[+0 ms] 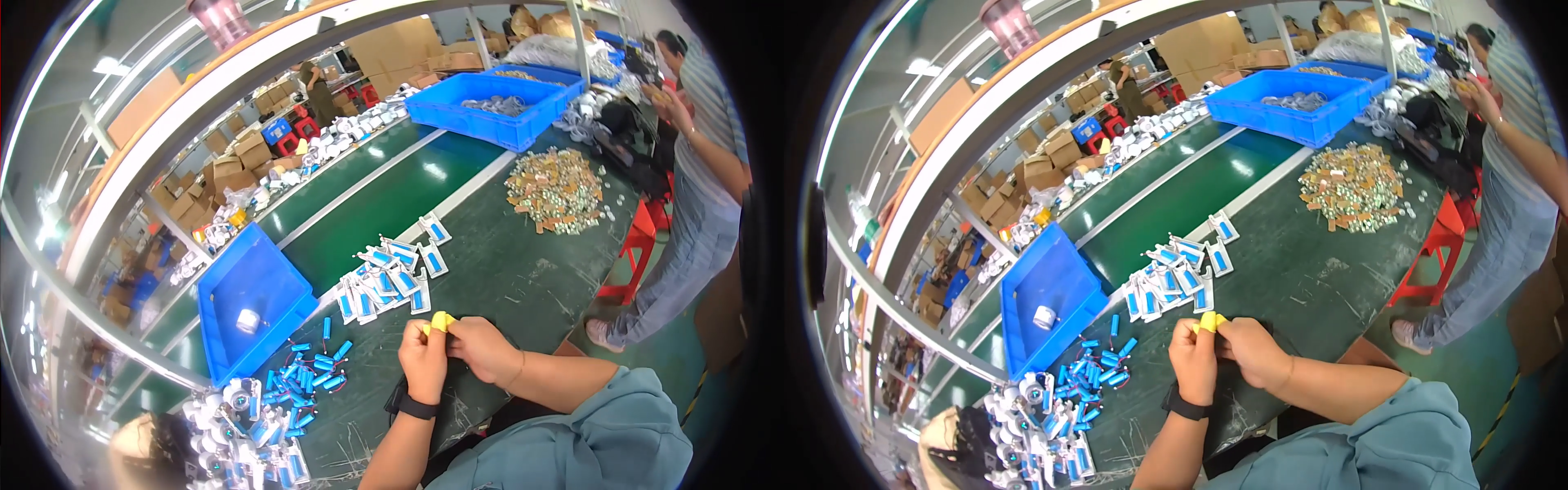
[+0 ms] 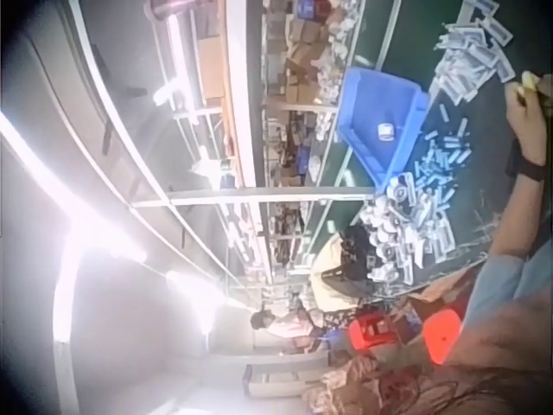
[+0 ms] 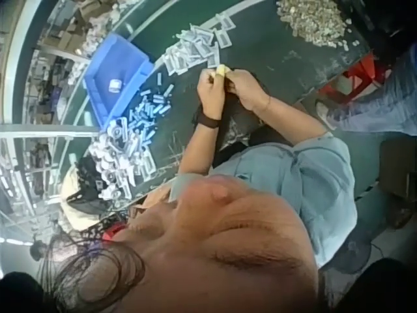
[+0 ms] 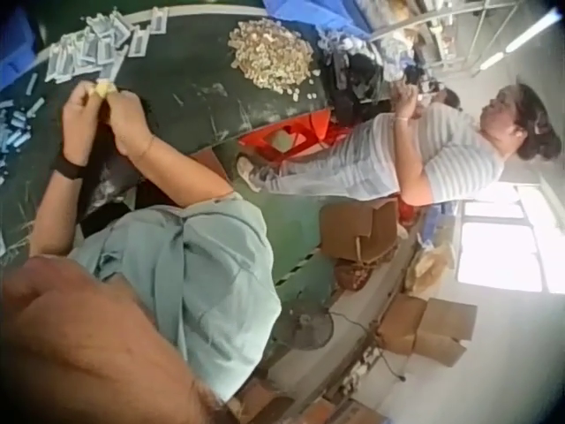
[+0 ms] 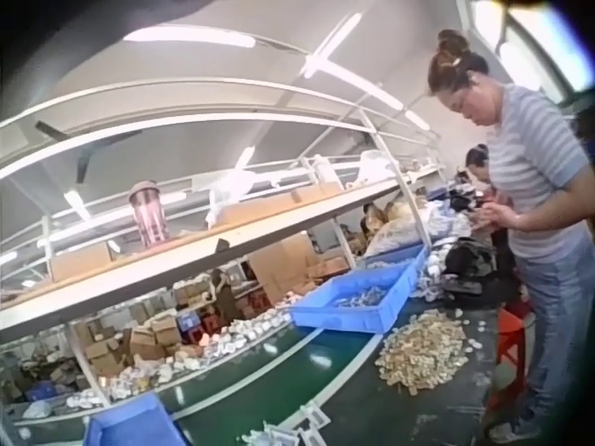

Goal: The person assembles electronic devices by connecting wires to circuit boards, fitting the boards into white plastic housings, and pressing the components together. They also pick up batteries and battery holders, join them together, and place the completed units back onto the table.

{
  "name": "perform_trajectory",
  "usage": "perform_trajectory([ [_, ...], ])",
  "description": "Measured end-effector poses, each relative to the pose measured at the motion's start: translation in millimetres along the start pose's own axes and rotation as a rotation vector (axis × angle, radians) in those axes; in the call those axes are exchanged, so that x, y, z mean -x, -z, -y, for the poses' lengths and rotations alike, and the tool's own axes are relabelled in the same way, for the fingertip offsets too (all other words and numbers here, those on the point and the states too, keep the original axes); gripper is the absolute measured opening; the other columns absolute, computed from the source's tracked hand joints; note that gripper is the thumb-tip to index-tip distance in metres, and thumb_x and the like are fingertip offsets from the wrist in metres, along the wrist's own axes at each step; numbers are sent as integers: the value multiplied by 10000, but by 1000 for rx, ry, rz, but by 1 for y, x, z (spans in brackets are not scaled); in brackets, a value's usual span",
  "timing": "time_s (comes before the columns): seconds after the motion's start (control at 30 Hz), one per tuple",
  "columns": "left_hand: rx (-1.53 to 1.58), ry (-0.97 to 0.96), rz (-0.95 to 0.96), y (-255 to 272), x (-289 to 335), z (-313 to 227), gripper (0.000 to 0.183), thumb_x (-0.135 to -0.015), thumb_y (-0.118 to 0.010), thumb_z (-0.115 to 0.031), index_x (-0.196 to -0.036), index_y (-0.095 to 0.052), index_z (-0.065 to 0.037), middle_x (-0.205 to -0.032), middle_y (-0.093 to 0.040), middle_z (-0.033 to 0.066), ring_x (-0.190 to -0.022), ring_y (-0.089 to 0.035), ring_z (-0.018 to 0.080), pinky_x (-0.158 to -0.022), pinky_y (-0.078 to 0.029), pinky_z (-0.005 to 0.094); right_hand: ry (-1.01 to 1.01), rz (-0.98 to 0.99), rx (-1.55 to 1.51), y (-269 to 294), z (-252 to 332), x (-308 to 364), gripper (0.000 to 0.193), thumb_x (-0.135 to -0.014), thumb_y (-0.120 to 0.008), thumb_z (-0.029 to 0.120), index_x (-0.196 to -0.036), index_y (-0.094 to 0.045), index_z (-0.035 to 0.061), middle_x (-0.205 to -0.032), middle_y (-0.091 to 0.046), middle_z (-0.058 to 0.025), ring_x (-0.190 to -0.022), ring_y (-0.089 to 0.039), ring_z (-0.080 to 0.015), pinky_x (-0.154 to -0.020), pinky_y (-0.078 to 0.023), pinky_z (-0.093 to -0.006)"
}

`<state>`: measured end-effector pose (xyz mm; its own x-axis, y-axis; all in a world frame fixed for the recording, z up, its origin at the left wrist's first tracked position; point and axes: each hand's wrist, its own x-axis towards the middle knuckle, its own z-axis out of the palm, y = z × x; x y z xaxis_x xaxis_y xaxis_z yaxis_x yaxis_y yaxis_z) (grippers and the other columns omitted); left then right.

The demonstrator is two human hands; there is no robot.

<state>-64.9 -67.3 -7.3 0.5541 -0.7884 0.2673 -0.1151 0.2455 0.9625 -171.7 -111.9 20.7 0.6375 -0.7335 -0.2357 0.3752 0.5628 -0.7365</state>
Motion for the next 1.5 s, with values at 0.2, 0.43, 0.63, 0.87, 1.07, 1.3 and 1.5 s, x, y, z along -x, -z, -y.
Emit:
perform_trajectory([
  [0.2,-76,94,195,-5,3,9,173,-976,-503,-148,-939,-588,-3,-779,-687,62,-682,-642,99,-577,-471,219,649,199,1965,52,53,-12,409,-911,-523,346,-666,-600,29,-643,-623,-153,-614,-627,-354,-582,-500,-455],
  [0.43,-305,-53,337,-8,7,22,239,-941,-522,-57,-1167,-526,19,-1042,-667,125,-830,-674,150,-739,-521,267,844,403,2027,79,61,-28,384,-898,-535,337,-648,-606,54,-614,-610,-127,-562,-608,-323,-547,-495,-421],
  [0.63,-211,-165,431,-18,4,4,378,-953,-478,-69,-1327,-471,-14,-1319,-553,123,-1179,-561,225,-973,-439,319,829,590,1845,95,52,-33,325,-834,-547,302,-618,-593,64,-609,-604,-104,-558,-600,-316,-534,-483,-426],
  [0.87,-368,-373,435,-18,5,5,359,-930,-486,-80,-1283,-531,-34,-1258,-591,145,-1156,-570,300,-980,-440,336,981,484,1945,90,58,-15,285,-817,-578,290,-638,-607,69,-615,-594,-83,-575,-595,-287,-566,-492,-404],
  [1.07,-378,-262,359,-14,10,11,291,-945,-489,-97,-1216,-558,-16,-1207,-611,147,-1073,-614,276,-931,-470,335,1093,195,1879,79,39,20,192,-760,-670,205,-861,-638,44,-863,-623,-92,-784,-613,-264,-699,-496,-368],
  [1.3,504,234,-204,28,-35,-2,329,-1000,-414,-330,-1045,-588,-54,-903,-644,46,-718,-566,111,-711,-464,253,925,212,1417,21,9,44,421,-802,-661,142,-1177,-551,-13,-1106,-576,-179,-991,-587,-354,-883,-470,-404],
  [1.5,558,174,-458,66,-51,5,259,-982,-432,-247,-1032,-590,-48,-874,-641,49,-660,-530,101,-666,-449,253,733,541,1227,-34,-58,36,612,-892,-596,183,-1380,-331,-74,-1372,-364,-273,-1240,-423,-427,-1034,-380,-422],
])
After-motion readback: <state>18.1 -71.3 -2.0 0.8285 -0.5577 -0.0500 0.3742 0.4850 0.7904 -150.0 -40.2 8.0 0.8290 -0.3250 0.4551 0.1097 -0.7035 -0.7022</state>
